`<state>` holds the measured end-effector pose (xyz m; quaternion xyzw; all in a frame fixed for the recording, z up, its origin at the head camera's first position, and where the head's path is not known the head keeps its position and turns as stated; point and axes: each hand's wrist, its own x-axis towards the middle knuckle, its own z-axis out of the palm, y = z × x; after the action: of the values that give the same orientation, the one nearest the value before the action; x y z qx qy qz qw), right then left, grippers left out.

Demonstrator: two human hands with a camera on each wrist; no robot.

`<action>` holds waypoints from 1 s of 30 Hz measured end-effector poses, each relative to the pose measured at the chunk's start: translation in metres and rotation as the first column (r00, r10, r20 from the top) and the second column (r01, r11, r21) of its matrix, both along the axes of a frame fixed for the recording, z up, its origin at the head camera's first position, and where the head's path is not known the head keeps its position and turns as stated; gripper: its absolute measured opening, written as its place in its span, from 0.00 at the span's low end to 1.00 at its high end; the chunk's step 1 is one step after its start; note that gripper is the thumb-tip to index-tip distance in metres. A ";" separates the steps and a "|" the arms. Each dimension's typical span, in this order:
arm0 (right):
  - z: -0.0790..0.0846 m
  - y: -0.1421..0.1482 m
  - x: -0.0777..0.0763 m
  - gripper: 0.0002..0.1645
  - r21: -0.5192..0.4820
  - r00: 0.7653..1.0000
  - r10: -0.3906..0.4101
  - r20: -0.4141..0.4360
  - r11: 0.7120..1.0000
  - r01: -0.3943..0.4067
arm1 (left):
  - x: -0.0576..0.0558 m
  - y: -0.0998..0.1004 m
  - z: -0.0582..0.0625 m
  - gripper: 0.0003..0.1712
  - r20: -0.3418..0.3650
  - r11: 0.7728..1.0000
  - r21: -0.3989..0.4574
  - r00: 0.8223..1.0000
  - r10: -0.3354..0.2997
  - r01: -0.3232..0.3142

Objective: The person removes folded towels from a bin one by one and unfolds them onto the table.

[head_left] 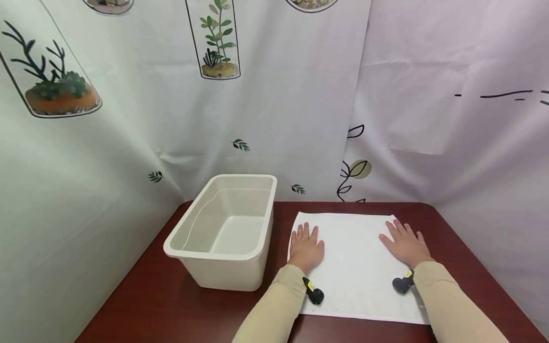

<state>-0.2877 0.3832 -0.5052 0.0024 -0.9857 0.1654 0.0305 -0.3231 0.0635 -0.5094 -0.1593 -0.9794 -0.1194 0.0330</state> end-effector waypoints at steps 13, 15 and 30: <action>-0.001 0.003 -0.007 0.50 0.006 0.997 0.066 -0.035 0.998 -0.066 | -0.013 -0.012 0.025 0.53 0.214 0.997 0.071 0.977 -0.024 0.008; -0.003 0.003 -0.009 0.51 0.017 0.997 0.071 -0.040 0.997 -0.070 | -0.016 -0.016 0.026 0.57 0.236 0.998 0.066 0.972 -0.014 -0.002; -0.004 0.002 -0.022 0.54 0.030 0.998 0.054 -0.030 0.998 -0.053 | -0.022 -0.020 0.022 0.48 0.130 0.998 0.064 0.991 0.009 -0.018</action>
<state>-0.3097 0.3852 -0.5087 0.0316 -0.9870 0.1519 0.0411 -0.3454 0.0436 -0.4877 -0.1435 -0.9762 -0.1609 -0.0249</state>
